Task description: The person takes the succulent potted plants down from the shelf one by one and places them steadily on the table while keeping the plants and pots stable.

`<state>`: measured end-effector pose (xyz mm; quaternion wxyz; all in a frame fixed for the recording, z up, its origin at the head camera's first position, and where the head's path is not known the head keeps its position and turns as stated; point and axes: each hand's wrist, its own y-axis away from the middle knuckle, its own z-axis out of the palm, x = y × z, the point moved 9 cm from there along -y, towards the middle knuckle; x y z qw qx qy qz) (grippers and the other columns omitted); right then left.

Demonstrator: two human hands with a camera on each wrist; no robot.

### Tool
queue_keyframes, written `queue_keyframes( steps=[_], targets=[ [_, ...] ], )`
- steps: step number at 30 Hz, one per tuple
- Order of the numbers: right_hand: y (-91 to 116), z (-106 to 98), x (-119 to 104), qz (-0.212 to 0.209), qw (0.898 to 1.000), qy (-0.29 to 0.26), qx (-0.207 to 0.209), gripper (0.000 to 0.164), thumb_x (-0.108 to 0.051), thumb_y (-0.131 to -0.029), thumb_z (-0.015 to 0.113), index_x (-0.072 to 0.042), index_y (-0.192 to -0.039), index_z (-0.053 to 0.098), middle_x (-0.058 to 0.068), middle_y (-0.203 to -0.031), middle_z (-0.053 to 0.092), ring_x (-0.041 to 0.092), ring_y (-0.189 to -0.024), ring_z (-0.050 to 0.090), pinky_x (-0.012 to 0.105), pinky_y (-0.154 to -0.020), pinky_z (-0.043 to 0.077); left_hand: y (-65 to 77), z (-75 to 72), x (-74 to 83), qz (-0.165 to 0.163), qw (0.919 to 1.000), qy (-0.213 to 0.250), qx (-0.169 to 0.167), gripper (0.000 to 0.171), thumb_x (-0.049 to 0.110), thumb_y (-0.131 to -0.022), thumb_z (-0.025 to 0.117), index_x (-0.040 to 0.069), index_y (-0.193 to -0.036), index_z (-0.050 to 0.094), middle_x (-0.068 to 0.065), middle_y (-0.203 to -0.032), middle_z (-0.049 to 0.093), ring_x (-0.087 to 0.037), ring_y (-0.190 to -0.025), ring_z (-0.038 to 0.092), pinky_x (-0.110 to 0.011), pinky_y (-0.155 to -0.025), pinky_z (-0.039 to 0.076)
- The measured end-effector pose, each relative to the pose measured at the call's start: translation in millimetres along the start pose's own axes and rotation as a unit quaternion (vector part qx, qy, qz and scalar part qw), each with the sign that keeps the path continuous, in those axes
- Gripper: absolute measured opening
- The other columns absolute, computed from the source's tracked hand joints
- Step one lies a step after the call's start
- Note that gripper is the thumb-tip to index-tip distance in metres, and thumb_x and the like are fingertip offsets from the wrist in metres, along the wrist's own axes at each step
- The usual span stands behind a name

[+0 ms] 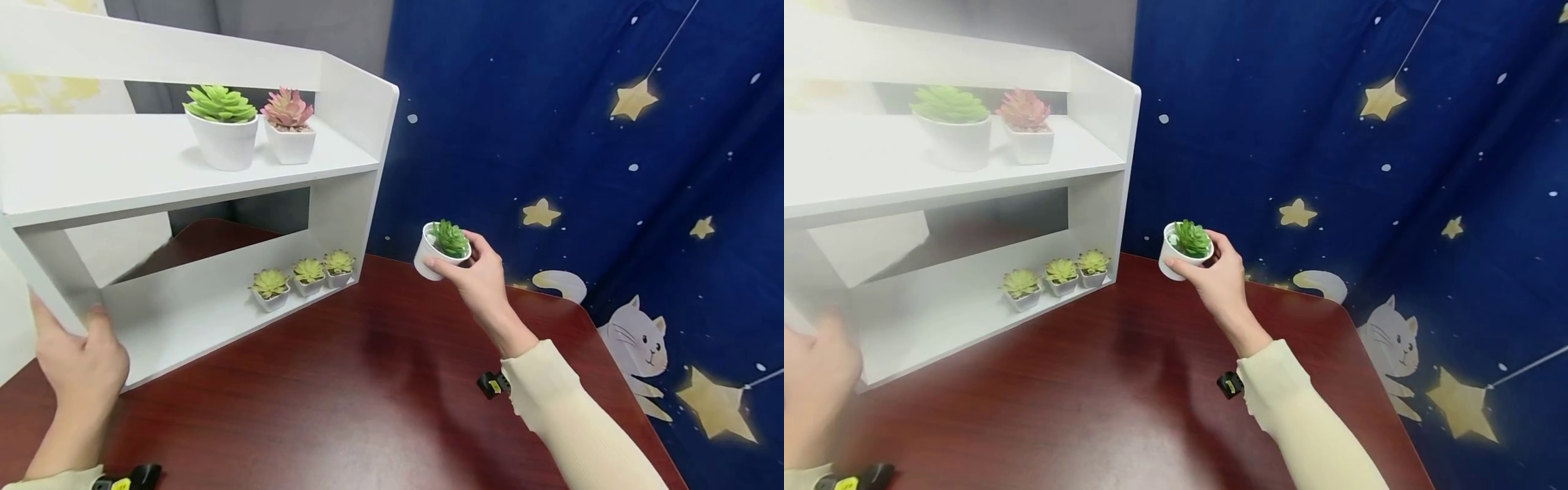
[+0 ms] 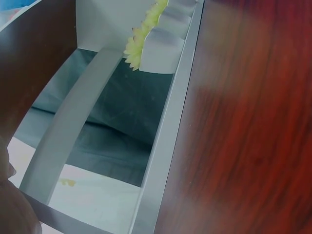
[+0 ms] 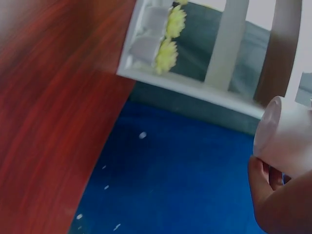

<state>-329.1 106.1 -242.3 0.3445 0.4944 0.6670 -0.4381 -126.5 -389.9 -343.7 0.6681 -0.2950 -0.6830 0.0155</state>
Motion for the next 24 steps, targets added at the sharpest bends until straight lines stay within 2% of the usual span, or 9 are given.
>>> queue_keyframes(
  steps=[4, 7, 11, 16, 19, 24],
  targets=[
    [2, -9, 21, 0.011, 0.998, 0.057, 0.007, 0.073, -0.024, -0.079, 0.085, -0.008, -0.141, 0.05, 0.01, -0.137, 0.059, 0.024, -0.121, 0.059, 0.037, -0.101, 0.05, -1.0, -1.0, -1.4, -0.001, 0.9999, -0.012, -0.003, 0.064, 0.018, -0.097, 0.043, 0.044, -0.154, 0.032, -0.008, -0.151, 0.052, -0.01, -0.135, 0.045, -0.029, -0.118, 0.029],
    [5, -17, 36, 0.016, 0.994, 0.105, 0.019, 0.073, -0.026, -0.078, 0.085, -0.006, -0.139, 0.051, 0.011, -0.134, 0.06, 0.025, -0.12, 0.058, 0.039, -0.101, 0.047, -1.6, -1.4, -2.8, -0.011, 0.9999, -0.011, -0.004, 0.064, 0.018, -0.097, 0.043, 0.044, -0.154, 0.032, -0.006, -0.15, 0.051, -0.006, -0.134, 0.044, -0.028, -0.118, 0.028],
    [9, -26, 57, 0.029, 0.988, 0.149, 0.031, 0.073, -0.029, -0.078, 0.085, -0.005, -0.138, 0.051, 0.014, -0.133, 0.061, 0.028, -0.12, 0.057, 0.043, -0.102, 0.045, -1.3, -1.3, -6.2, -0.03, 0.9995, -0.004, 0.0, 0.062, 0.018, -0.096, 0.045, 0.044, -0.151, 0.037, 0.005, -0.139, 0.056, 0.0, -0.128, 0.045, -0.023, -0.114, 0.029],
    [14, -36, 88, 0.06, 0.98, 0.185, 0.043, 0.075, -0.03, -0.075, 0.086, -0.004, -0.137, 0.051, 0.015, -0.132, 0.063, 0.03, -0.119, 0.058, 0.044, -0.102, 0.045, -0.8, 1.4, -6.3, -0.028, 0.9996, 0.004, 0.004, 0.061, 0.016, -0.095, 0.045, 0.043, -0.149, 0.041, 0.018, -0.127, 0.055, -0.001, -0.124, 0.048, -0.016, -0.105, 0.03],
    [17, -41, 103, 0.079, 0.974, 0.204, 0.052, 0.076, -0.031, -0.075, 0.085, -0.004, -0.137, 0.051, 0.016, -0.131, 0.063, 0.03, -0.119, 0.058, 0.044, -0.101, 0.044, -1.1, 1.8, -4.6, -0.022, 0.9997, 0.008, 0.004, 0.061, 0.015, -0.095, 0.045, 0.042, -0.15, 0.04, 0.015, -0.129, 0.056, -0.002, -0.123, 0.049, -0.016, -0.104, 0.03],
    [20, -47, 119, 0.1, 0.968, 0.224, 0.053, 0.074, -0.032, -0.075, 0.084, -0.003, -0.135, 0.052, 0.017, -0.128, 0.064, 0.031, -0.117, 0.058, 0.044, -0.101, 0.045, -1.8, -0.7, -7.9, -0.041, 0.999, -0.01, 0.012, 0.06, 0.019, -0.095, 0.045, 0.042, -0.15, 0.039, 0.008, -0.132, 0.058, 0.0, -0.123, 0.049, -0.018, -0.107, 0.031]
  ],
)
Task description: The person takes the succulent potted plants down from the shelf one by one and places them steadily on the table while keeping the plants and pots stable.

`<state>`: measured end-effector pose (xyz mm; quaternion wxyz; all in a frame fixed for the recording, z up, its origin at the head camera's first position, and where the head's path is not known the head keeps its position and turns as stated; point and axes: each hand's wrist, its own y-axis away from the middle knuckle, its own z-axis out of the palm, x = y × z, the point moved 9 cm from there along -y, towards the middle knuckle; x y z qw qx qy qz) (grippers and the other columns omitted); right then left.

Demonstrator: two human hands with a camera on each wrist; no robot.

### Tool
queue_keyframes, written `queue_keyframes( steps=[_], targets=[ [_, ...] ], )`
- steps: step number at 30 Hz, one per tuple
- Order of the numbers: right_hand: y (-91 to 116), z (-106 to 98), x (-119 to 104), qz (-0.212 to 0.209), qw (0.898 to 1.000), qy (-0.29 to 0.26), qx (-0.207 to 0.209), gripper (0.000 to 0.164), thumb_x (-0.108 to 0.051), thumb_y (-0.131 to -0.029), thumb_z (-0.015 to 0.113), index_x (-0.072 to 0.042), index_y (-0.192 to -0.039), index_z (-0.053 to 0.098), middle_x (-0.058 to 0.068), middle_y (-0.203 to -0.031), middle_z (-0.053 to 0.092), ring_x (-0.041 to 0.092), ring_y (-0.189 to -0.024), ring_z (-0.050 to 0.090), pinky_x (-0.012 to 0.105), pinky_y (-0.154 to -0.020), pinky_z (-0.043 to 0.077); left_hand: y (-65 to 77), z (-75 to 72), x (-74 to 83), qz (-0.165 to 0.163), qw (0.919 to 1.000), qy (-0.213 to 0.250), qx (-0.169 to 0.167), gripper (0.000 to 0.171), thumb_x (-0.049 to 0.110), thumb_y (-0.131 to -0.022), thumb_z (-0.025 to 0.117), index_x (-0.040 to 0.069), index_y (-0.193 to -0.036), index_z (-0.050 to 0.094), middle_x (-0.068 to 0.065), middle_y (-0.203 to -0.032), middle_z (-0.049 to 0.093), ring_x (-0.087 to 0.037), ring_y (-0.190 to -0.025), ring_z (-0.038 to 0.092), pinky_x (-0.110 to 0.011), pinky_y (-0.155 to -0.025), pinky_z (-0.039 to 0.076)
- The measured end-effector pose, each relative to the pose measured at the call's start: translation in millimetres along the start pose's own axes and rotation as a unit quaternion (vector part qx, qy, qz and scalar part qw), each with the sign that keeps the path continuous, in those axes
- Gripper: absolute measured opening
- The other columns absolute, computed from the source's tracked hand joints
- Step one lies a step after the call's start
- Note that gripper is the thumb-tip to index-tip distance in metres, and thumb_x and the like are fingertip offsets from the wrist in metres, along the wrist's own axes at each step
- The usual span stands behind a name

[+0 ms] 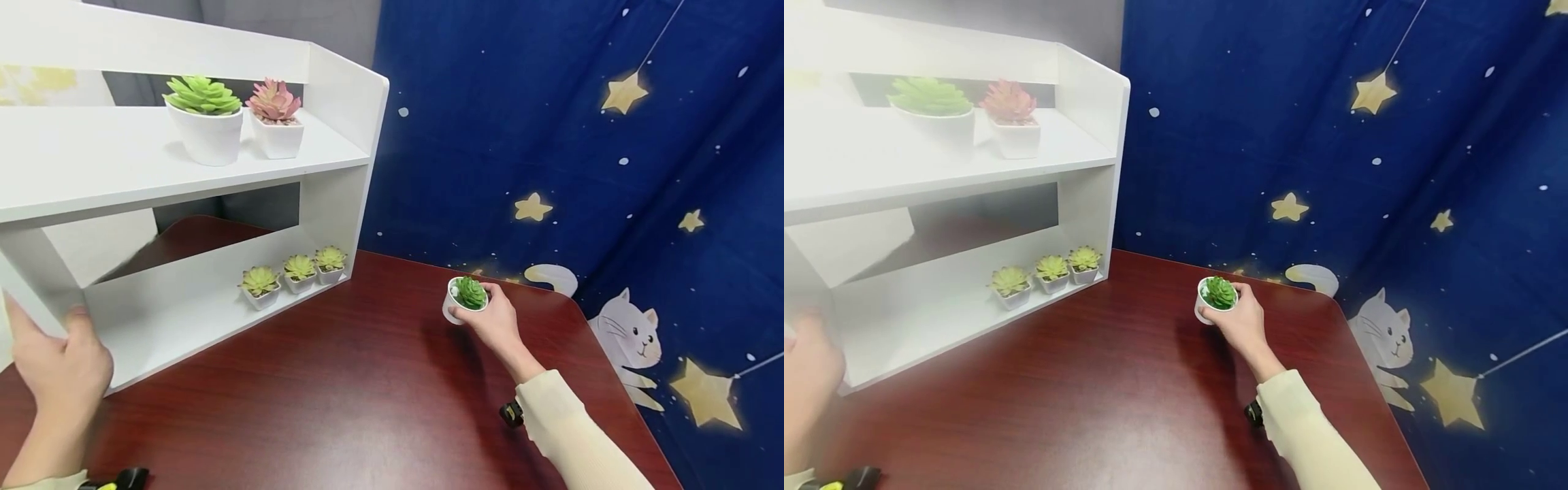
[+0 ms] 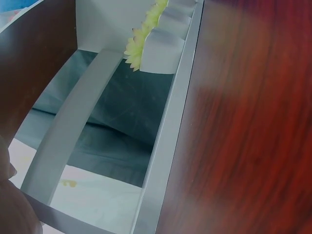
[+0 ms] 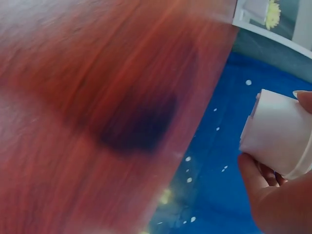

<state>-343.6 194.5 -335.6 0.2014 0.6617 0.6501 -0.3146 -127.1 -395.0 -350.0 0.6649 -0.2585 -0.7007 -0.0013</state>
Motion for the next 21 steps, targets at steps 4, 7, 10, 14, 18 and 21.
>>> queue_keyframes(
  steps=[4, 7, 10, 14, 18, 21],
  targets=[
    [1, 0, 12, 0.009, 1.0, 0.012, -0.012, 0.074, -0.031, -0.075, 0.082, -0.002, -0.135, 0.051, 0.019, -0.128, 0.063, 0.033, -0.117, 0.058, 0.046, -0.102, 0.045, -0.3, 0.6, -2.3, -0.005, 1.0, -0.004, -0.004, 0.059, 0.02, -0.096, 0.045, 0.04, -0.151, 0.038, 0.009, -0.137, 0.055, -0.003, -0.127, 0.046, -0.022, -0.112, 0.03],
    [1, 2, 22, 0.019, 0.999, 0.019, -0.024, 0.075, -0.03, -0.075, 0.081, -0.001, -0.136, 0.049, 0.02, -0.13, 0.061, 0.033, -0.118, 0.057, 0.047, -0.103, 0.045, -0.3, 2.2, 0.1, 0.015, 0.9998, 0.009, -0.013, 0.06, 0.017, -0.096, 0.045, 0.037, -0.153, 0.037, 0.011, -0.143, 0.048, -0.007, -0.132, 0.043, -0.021, -0.113, 0.028],
    [1, 4, 30, 0.03, 0.999, 0.022, -0.037, 0.077, -0.029, -0.075, 0.081, 0.0, -0.137, 0.047, 0.021, -0.131, 0.06, 0.033, -0.119, 0.057, 0.048, -0.104, 0.045, 0.6, 3.1, 5.0, 0.032, 0.9992, 0.017, -0.016, 0.061, 0.015, -0.096, 0.044, 0.034, -0.154, 0.035, 0.01, -0.148, 0.044, -0.007, -0.134, 0.041, -0.019, -0.112, 0.027],
    [0, 6, 39, 0.04, 0.998, 0.025, -0.046, 0.078, -0.028, -0.075, 0.082, 0.001, -0.138, 0.047, 0.022, -0.131, 0.06, 0.034, -0.119, 0.057, 0.047, -0.103, 0.045, 1.7, 3.8, 15.2, 0.047, 0.998, 0.036, -0.023, 0.062, 0.012, -0.096, 0.042, 0.03, -0.154, 0.036, 0.009, -0.149, 0.043, -0.006, -0.134, 0.04, -0.018, -0.112, 0.026],
    [0, 7, 44, 0.041, 0.997, 0.026, -0.052, 0.079, -0.027, -0.074, 0.082, 0.002, -0.139, 0.046, 0.023, -0.133, 0.059, 0.034, -0.12, 0.056, 0.048, -0.104, 0.045, 2.8, 2.5, 22.8, 0.072, 0.9967, 0.03, -0.022, 0.063, 0.013, -0.096, 0.042, 0.026, -0.157, 0.031, 0.006, -0.155, 0.037, -0.005, -0.138, 0.035, -0.019, -0.116, 0.023],
    [0, 7, 49, 0.044, 0.997, 0.03, -0.056, 0.08, -0.026, -0.074, 0.082, 0.002, -0.139, 0.045, 0.023, -0.135, 0.058, 0.036, -0.122, 0.055, 0.048, -0.105, 0.044, 3.3, 2.7, 21.3, 0.073, 0.997, 0.013, -0.022, 0.065, 0.015, -0.097, 0.041, 0.026, -0.159, 0.026, 0.004, -0.16, 0.031, -0.004, -0.142, 0.03, -0.018, -0.118, 0.019]
  ],
)
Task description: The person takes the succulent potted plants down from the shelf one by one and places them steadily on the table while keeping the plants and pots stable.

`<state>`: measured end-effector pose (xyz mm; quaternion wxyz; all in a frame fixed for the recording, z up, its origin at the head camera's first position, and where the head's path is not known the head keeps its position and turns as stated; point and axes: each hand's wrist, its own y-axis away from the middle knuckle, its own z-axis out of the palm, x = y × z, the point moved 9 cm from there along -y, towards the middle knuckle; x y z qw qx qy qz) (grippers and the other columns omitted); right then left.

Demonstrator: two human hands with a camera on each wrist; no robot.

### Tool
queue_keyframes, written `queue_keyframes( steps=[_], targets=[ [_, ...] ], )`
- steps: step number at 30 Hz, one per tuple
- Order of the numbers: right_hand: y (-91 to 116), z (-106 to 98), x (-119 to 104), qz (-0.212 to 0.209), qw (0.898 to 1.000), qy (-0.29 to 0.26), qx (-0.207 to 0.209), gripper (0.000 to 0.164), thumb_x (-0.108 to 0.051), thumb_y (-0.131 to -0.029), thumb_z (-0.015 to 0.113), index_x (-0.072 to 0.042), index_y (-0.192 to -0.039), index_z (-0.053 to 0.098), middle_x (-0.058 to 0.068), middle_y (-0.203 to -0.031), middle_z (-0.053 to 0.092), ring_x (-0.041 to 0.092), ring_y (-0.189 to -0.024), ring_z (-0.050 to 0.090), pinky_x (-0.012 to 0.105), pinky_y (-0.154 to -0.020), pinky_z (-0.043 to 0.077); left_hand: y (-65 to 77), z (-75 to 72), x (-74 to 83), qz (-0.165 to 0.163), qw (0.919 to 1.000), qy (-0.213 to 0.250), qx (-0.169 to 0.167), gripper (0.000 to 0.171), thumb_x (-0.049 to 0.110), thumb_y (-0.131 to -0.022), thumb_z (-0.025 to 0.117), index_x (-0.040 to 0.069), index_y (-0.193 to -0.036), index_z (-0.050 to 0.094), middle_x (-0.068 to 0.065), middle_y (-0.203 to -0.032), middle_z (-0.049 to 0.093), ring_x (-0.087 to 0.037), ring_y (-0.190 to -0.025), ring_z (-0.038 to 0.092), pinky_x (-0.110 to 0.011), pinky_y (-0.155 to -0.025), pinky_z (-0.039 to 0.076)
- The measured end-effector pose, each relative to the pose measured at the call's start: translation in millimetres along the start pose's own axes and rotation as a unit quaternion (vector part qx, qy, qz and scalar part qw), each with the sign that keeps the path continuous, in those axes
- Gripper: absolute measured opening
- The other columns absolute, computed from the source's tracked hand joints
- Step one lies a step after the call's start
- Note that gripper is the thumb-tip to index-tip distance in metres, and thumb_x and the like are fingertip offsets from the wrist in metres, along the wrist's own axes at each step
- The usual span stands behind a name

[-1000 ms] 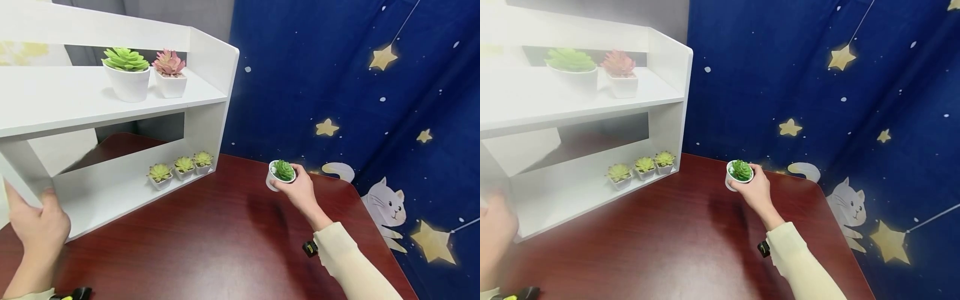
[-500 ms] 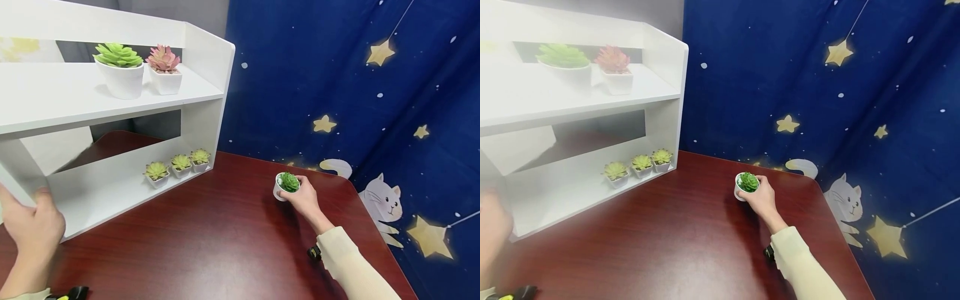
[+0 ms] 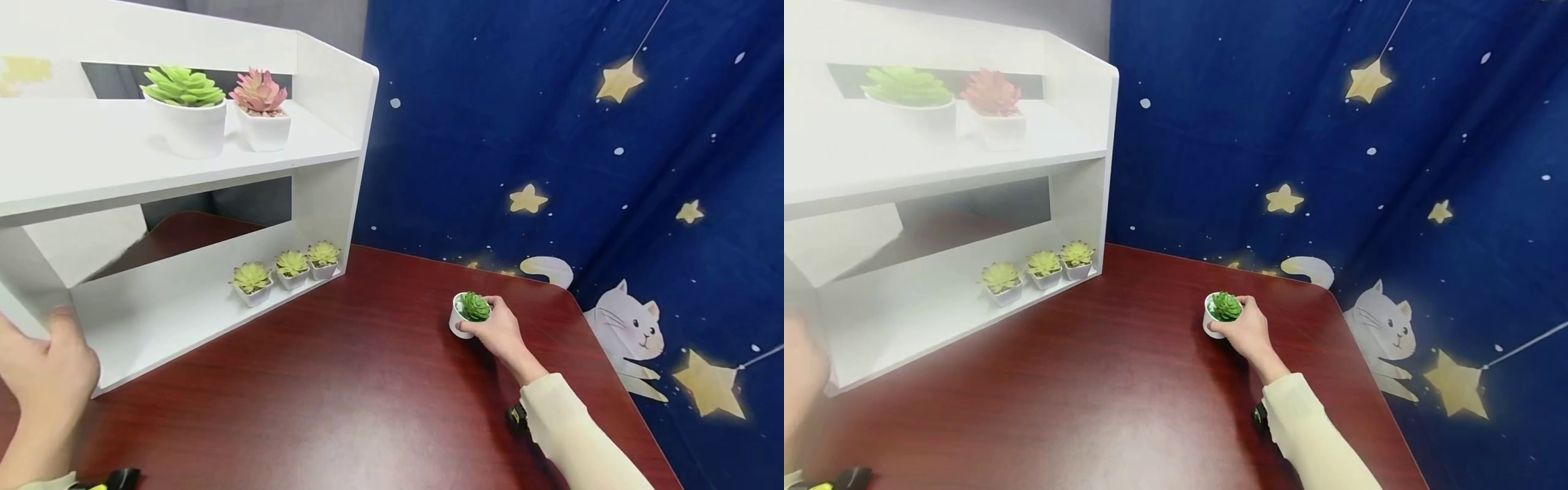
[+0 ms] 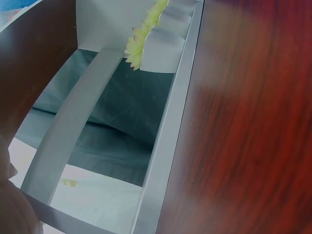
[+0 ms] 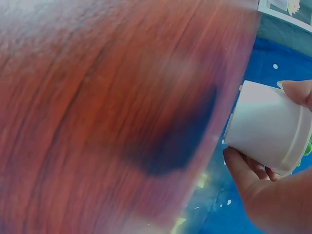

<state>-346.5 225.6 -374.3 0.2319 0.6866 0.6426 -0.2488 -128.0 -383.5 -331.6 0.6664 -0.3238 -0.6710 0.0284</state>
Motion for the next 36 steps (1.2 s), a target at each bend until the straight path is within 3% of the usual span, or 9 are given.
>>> queue_keyframes(
  steps=[5, 9, 12, 14, 18, 24, 31, 36],
  targets=[
    [1, 1, 4, 0.007, 1.0, 0.013, 0.0, 0.08, -0.025, -0.073, 0.083, 0.003, -0.138, 0.044, 0.024, -0.135, 0.057, 0.037, -0.124, 0.054, 0.05, -0.106, 0.044, -4.0, 0.7, -7.6, -0.019, 0.9998, 0.001, -0.011, 0.071, 0.014, -0.097, 0.041, 0.027, -0.162, 0.018, 0.008, -0.166, 0.021, 0.001, -0.147, 0.022, -0.014, -0.119, 0.013],
    [3, 5, 7, 0.014, 1.0, 0.022, -0.008, 0.081, -0.026, -0.073, 0.083, 0.003, -0.138, 0.043, 0.025, -0.135, 0.057, 0.038, -0.123, 0.054, 0.05, -0.105, 0.044, 0.1, -0.8, 8.8, -0.012, 0.9998, 0.01, -0.011, 0.071, 0.012, -0.096, 0.04, 0.024, -0.162, 0.019, 0.007, -0.166, 0.022, 0.0, -0.147, 0.023, -0.014, -0.118, 0.014],
    [4, 7, 10, 0.018, 0.999, 0.026, -0.009, 0.081, -0.026, -0.073, 0.082, 0.003, -0.137, 0.043, 0.025, -0.134, 0.057, 0.038, -0.122, 0.055, 0.05, -0.104, 0.045, 1.5, -0.5, 14.4, -0.015, 0.9996, 0.022, -0.008, 0.069, 0.009, -0.095, 0.039, 0.025, -0.16, 0.024, 0.007, -0.162, 0.029, -0.002, -0.143, 0.03, -0.015, -0.117, 0.019],
    [3, 8, 12, 0.019, 0.999, 0.026, -0.008, 0.081, -0.026, -0.073, 0.082, 0.003, -0.137, 0.042, 0.025, -0.133, 0.057, 0.037, -0.122, 0.055, 0.05, -0.104, 0.045, -2.0, 1.3, 6.8, -0.019, 0.9988, 0.044, -0.012, 0.07, 0.006, -0.093, 0.038, 0.028, -0.158, 0.028, 0.009, -0.157, 0.036, -0.003, -0.138, 0.036, -0.015, -0.114, 0.024],
    [3, 9, 11, 0.016, 0.999, 0.026, -0.012, 0.082, -0.027, -0.073, 0.082, 0.003, -0.138, 0.041, 0.026, -0.132, 0.058, 0.038, -0.121, 0.056, 0.05, -0.104, 0.045, -2.6, -0.2, -1.4, -0.035, 0.9992, 0.02, -0.001, 0.067, 0.011, -0.095, 0.04, 0.03, -0.158, 0.029, 0.007, -0.156, 0.037, -0.004, -0.138, 0.036, -0.016, -0.114, 0.023],
    [6, 12, 8, 0.014, 0.999, 0.019, -0.027, 0.086, -0.027, -0.074, 0.083, 0.004, -0.14, 0.037, 0.028, -0.135, 0.056, 0.039, -0.123, 0.054, 0.051, -0.105, 0.044, 1.6, -2.6, -1.7, -0.062, 0.998, -0.007, 0.006, 0.065, 0.017, -0.098, 0.042, 0.033, -0.159, 0.026, 0.003, -0.159, 0.036, -0.005, -0.14, 0.034, -0.021, -0.119, 0.022],
    [14, 14, 3, -0.004, 0.999, 0.002, -0.041, 0.107, -0.036, -0.068, 0.092, 0.002, -0.148, 0.032, 0.026, -0.143, 0.051, 0.039, -0.129, 0.05, 0.053, -0.11, 0.04, 2.9, -3.1, -10.0, -0.084, 0.996, -0.026, 0.012, 0.06, 0.02, -0.097, 0.043, 0.039, -0.154, 0.034, 0.009, -0.146, 0.049, -0.004, -0.134, 0.042, -0.025, -0.118, 0.027],
    [16, 10, -4, -0.041, 0.998, 0.032, -0.036, 0.117, -0.046, -0.066, 0.092, 0.001, -0.153, 0.028, 0.026, -0.145, 0.046, 0.041, -0.131, 0.047, 0.055, -0.111, 0.039, 3.9, -2.5, -15.1, -0.079, 0.9965, -0.028, 0.006, 0.059, 0.019, -0.097, 0.043, 0.039, -0.152, 0.036, 0.016, -0.138, 0.049, -0.004, -0.133, 0.043, -0.022, -0.115, 0.027]
  ],
)
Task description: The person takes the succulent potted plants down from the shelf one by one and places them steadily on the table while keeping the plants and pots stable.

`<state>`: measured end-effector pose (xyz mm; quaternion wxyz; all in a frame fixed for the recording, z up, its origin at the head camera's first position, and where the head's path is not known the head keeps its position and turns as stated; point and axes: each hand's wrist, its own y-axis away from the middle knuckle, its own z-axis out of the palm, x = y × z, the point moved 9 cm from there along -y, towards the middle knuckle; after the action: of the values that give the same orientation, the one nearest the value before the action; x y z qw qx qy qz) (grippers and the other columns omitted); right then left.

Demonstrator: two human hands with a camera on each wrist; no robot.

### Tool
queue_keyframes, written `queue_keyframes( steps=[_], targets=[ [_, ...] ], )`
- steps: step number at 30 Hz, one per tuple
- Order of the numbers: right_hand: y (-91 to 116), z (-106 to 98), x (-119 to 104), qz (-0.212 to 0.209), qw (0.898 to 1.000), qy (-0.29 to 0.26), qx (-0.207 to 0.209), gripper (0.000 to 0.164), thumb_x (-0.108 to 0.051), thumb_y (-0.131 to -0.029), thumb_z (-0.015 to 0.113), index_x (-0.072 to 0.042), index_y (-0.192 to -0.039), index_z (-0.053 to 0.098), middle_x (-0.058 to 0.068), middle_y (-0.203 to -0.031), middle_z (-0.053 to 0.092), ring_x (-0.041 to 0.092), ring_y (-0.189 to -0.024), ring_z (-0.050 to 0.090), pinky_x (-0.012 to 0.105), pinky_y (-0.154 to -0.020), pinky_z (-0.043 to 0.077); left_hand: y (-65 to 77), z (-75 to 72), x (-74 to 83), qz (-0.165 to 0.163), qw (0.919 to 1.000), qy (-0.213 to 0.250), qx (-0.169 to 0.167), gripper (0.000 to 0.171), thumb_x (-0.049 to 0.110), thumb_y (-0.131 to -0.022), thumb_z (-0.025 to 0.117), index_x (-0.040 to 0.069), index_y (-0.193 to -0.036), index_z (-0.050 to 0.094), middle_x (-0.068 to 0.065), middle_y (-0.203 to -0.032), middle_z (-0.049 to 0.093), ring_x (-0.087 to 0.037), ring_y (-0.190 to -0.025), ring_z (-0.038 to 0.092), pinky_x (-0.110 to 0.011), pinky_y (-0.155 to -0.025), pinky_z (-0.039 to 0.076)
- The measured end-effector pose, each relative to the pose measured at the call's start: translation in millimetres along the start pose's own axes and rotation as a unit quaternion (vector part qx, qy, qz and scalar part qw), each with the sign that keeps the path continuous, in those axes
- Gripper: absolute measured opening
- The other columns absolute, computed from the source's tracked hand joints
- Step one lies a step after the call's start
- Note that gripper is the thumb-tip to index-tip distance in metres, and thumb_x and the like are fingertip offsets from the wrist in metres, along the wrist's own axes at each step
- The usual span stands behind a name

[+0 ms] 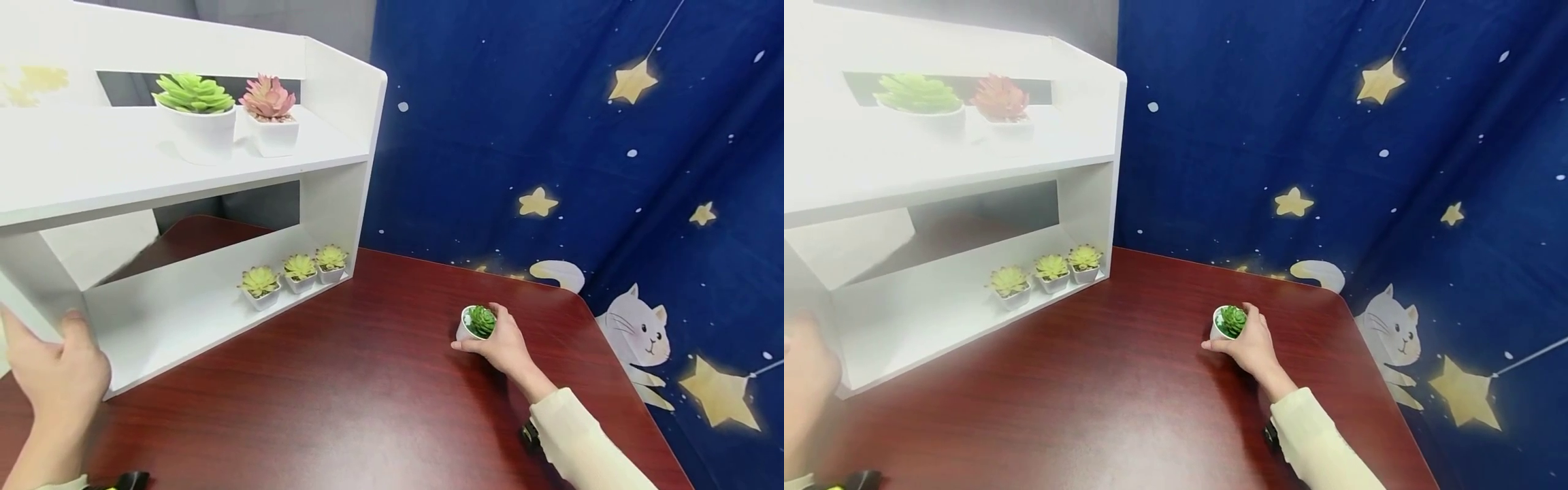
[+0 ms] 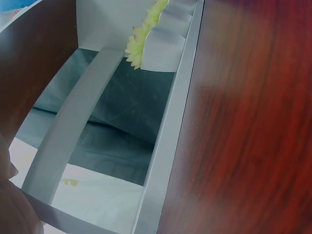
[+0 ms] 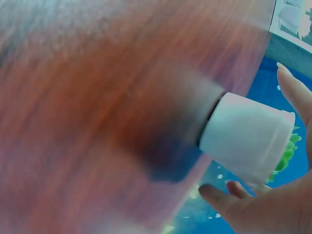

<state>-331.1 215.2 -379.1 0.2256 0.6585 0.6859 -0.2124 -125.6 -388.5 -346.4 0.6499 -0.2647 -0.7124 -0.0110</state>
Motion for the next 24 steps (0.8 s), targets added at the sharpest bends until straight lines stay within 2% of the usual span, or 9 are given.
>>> queue_keyframes(
  steps=[5, 9, 12, 19, 24],
  targets=[
    [6, -12, -12, -0.039, 0.998, 0.042, -0.003, 0.12, -0.052, -0.067, 0.09, 0.002, -0.154, 0.026, 0.029, -0.147, 0.042, 0.044, -0.132, 0.046, 0.059, -0.109, 0.04, 3.4, 2.2, -3.5, 0.003, 0.9998, 0.018, -0.008, 0.059, 0.014, -0.095, 0.044, 0.037, -0.15, 0.041, 0.021, -0.128, 0.049, -0.007, -0.13, 0.045, -0.021, -0.112, 0.027],
    [8, -23, -32, -0.076, 0.995, 0.064, 0.008, 0.12, -0.053, -0.066, 0.09, 0.002, -0.153, 0.029, 0.028, -0.149, 0.042, 0.044, -0.133, 0.047, 0.06, -0.108, 0.041, 2.0, 1.9, -7.9, -0.001, 0.9999, 0.011, -0.003, 0.059, 0.017, -0.095, 0.046, 0.04, -0.149, 0.042, 0.02, -0.128, 0.051, -0.006, -0.128, 0.046, -0.024, -0.114, 0.029],
    [7, -30, -53, -0.1, 0.993, 0.067, 0.01, 0.116, -0.053, -0.067, 0.09, 0.0, -0.153, 0.034, 0.025, -0.15, 0.044, 0.041, -0.135, 0.047, 0.06, -0.108, 0.041, -0.5, 0.6, -10.5, -0.005, 1.0, 0.005, 0.002, 0.059, 0.018, -0.095, 0.046, 0.042, -0.148, 0.042, 0.02, -0.127, 0.052, -0.004, -0.126, 0.046, -0.025, -0.113, 0.03],
    [3, -33, -110, -0.13, 0.989, 0.068, -0.01, 0.107, -0.054, -0.069, 0.088, -0.007, -0.153, 0.039, 0.017, -0.153, 0.045, 0.037, -0.137, 0.048, 0.057, -0.108, 0.043, -3.7, 0.0, -11.9, -0.021, 0.9997, 0.012, -0.004, 0.059, 0.017, -0.095, 0.047, 0.04, -0.149, 0.041, 0.023, -0.123, 0.05, -0.005, -0.126, 0.047, -0.016, -0.107, 0.029],
    [2, -29, -146, -0.151, 0.987, 0.056, -0.014, 0.104, -0.052, -0.071, 0.087, -0.008, -0.152, 0.04, 0.014, -0.152, 0.049, 0.033, -0.14, 0.046, 0.055, -0.111, 0.041, -5.0, -1.2, -9.8, -0.015, 0.9998, 0.012, 0.0, 0.059, 0.017, -0.095, 0.046, 0.04, -0.15, 0.04, 0.022, -0.125, 0.051, -0.005, -0.127, 0.046, -0.017, -0.108, 0.028]
  ],
)
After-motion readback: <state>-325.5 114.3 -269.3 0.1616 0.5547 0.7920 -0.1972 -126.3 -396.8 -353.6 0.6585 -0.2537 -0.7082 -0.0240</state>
